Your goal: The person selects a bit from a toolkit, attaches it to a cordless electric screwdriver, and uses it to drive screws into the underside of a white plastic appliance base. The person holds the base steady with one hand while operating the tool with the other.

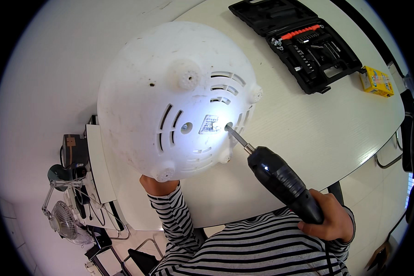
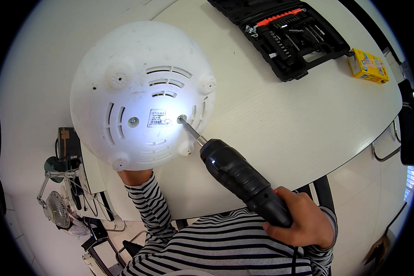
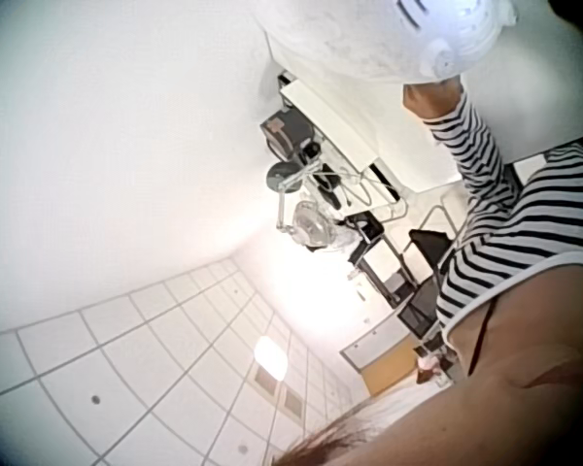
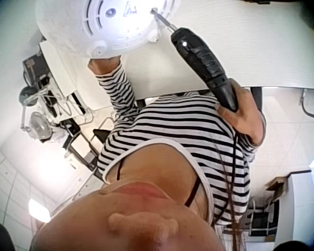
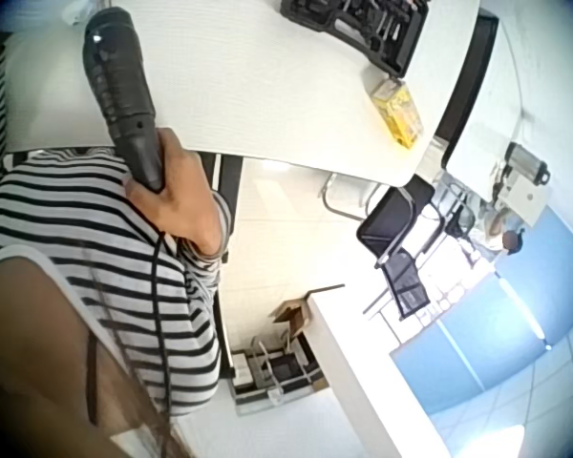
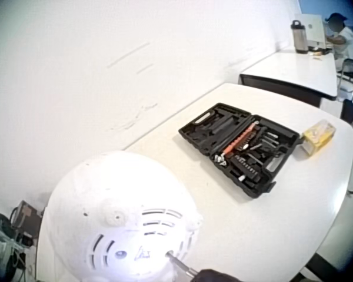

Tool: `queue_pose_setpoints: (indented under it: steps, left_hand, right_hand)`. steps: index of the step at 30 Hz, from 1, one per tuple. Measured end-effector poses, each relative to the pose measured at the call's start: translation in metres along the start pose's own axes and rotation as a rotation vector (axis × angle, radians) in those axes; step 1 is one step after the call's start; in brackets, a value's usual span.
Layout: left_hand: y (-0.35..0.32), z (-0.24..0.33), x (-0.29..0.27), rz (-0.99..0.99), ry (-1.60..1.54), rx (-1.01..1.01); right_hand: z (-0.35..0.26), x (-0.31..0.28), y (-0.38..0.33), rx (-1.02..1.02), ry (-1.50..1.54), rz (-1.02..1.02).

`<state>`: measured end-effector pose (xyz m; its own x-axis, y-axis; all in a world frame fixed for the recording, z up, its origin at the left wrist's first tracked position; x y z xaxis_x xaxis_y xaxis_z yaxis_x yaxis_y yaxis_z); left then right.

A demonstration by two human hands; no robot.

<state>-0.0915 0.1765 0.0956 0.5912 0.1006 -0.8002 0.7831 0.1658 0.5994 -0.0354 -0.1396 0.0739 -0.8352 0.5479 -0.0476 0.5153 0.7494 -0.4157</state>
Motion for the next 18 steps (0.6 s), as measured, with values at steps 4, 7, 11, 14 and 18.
queue_pose_setpoints:
  steps: [4,7,11,14,18]
  left_hand:
    - [-0.0006,-0.0009,0.0006,0.007,0.001,0.002]
    - [-0.0005,-0.0015,0.0006,-0.003,0.004,-0.007]
    - [-0.0004,-0.0005,0.0004,-0.002,-0.003,-0.015]
    - [0.0007,0.0009,0.0,0.004,-0.006,-0.007]
    - [0.0004,0.0008,0.0,0.01,-0.016,-0.01]
  right_hand:
    - [0.0001,-0.0005,-0.0002,-0.001,-0.016,-0.001]
    - [0.0002,-0.0004,0.0002,0.001,-0.008,-0.008]
    - [-0.0005,-0.0004,0.0005,0.006,-0.005,-0.006]
    - [-0.0005,-0.0005,0.0005,0.008,-0.006,-0.007]
    - [-0.0016,-0.002,0.0,0.009,-0.029,0.001]
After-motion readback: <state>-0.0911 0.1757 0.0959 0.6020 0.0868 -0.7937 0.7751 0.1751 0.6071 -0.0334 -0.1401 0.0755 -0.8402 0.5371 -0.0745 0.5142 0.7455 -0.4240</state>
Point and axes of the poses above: each hand's wrist, its own y-axis towards the middle knuckle, its own x-axis out of the palm, z = x × y, the point moved 5 cm from there along y, towards the middle knuckle, and after that the axes turned 1 degree about x, right-handed, at the moved point
